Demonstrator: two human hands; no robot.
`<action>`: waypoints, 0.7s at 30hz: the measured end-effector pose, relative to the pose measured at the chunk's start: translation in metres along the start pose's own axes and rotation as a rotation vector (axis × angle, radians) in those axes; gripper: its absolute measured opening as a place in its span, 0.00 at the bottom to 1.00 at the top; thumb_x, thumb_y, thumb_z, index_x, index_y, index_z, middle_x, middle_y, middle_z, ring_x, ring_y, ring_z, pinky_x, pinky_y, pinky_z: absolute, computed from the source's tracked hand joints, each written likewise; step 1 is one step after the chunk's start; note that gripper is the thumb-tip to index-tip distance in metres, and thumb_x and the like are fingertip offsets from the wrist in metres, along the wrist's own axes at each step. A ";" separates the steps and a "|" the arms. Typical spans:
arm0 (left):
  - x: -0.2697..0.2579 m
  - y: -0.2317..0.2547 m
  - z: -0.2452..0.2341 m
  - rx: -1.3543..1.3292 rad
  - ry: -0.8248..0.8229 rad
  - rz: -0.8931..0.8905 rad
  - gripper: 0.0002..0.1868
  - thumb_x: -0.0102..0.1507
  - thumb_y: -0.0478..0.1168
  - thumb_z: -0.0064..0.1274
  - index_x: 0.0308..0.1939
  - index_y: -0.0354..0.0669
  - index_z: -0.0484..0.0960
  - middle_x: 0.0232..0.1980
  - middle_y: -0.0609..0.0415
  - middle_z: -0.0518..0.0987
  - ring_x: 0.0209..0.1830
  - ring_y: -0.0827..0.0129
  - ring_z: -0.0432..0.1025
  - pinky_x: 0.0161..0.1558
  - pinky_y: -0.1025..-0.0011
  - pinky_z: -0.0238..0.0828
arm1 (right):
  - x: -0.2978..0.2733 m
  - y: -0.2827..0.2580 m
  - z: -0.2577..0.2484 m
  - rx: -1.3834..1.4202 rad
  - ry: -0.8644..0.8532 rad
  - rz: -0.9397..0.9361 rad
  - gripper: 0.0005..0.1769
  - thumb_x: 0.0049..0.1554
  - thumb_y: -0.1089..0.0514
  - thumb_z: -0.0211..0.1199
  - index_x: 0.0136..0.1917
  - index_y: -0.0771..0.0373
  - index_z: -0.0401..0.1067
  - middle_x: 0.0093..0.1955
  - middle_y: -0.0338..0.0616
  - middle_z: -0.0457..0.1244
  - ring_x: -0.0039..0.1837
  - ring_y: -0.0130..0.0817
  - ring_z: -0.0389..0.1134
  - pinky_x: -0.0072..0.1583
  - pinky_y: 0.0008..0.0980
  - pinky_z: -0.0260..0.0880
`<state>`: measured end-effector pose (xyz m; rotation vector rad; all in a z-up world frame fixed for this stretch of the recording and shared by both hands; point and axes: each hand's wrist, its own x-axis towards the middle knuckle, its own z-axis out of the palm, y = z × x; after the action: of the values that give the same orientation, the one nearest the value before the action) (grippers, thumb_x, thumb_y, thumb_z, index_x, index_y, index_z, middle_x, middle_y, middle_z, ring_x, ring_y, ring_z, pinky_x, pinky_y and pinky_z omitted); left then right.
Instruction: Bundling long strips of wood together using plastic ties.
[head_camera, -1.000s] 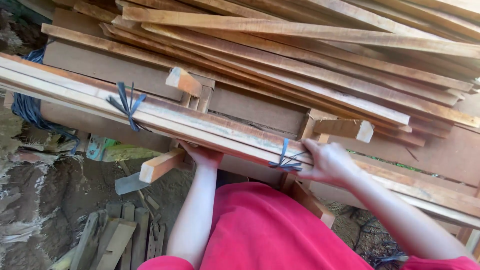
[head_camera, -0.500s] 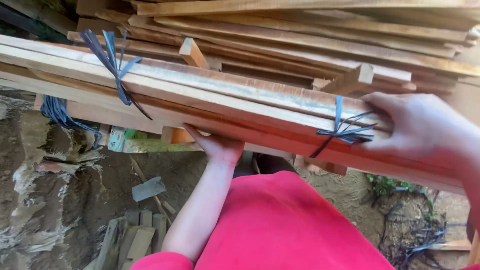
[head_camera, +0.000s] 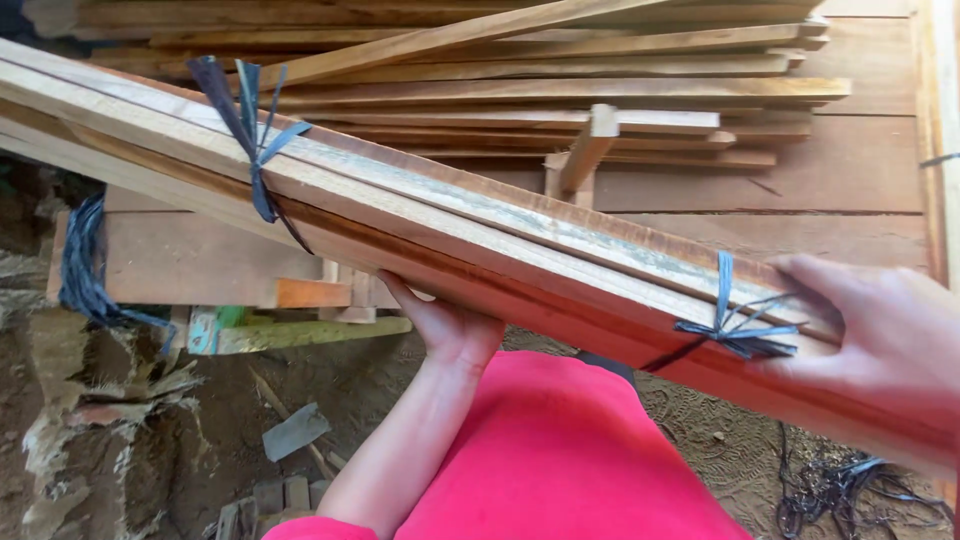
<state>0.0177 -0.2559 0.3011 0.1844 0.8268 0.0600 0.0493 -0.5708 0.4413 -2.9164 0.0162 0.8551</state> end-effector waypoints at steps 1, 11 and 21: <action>0.000 -0.017 0.002 0.007 0.014 -0.010 0.58 0.49 0.81 0.35 0.76 0.55 0.62 0.80 0.53 0.63 0.74 0.58 0.60 0.72 0.56 0.49 | 0.002 0.030 0.011 0.033 0.020 -0.025 0.52 0.27 0.42 0.83 0.65 0.54 0.72 0.51 0.40 0.77 0.44 0.42 0.82 0.49 0.39 0.81; -0.027 -0.250 0.052 0.149 0.015 -0.117 0.49 0.55 0.76 0.35 0.72 0.53 0.65 0.77 0.51 0.66 0.71 0.59 0.61 0.66 0.57 0.53 | 0.002 0.347 0.083 0.110 -0.077 -0.065 0.60 0.28 0.36 0.84 0.72 0.48 0.66 0.53 0.32 0.78 0.48 0.29 0.84 0.53 0.31 0.85; -0.023 -0.449 0.056 0.358 -0.055 -0.344 0.56 0.52 0.81 0.33 0.76 0.52 0.62 0.81 0.43 0.58 0.76 0.49 0.55 0.70 0.51 0.48 | -0.062 0.522 0.127 0.409 -0.073 0.178 0.54 0.27 0.44 0.87 0.66 0.52 0.72 0.53 0.34 0.79 0.49 0.32 0.84 0.53 0.31 0.81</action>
<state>0.0352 -0.7076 0.2708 0.3761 0.7999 -0.4174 -0.0914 -1.0780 0.3188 -2.5254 0.4007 0.8632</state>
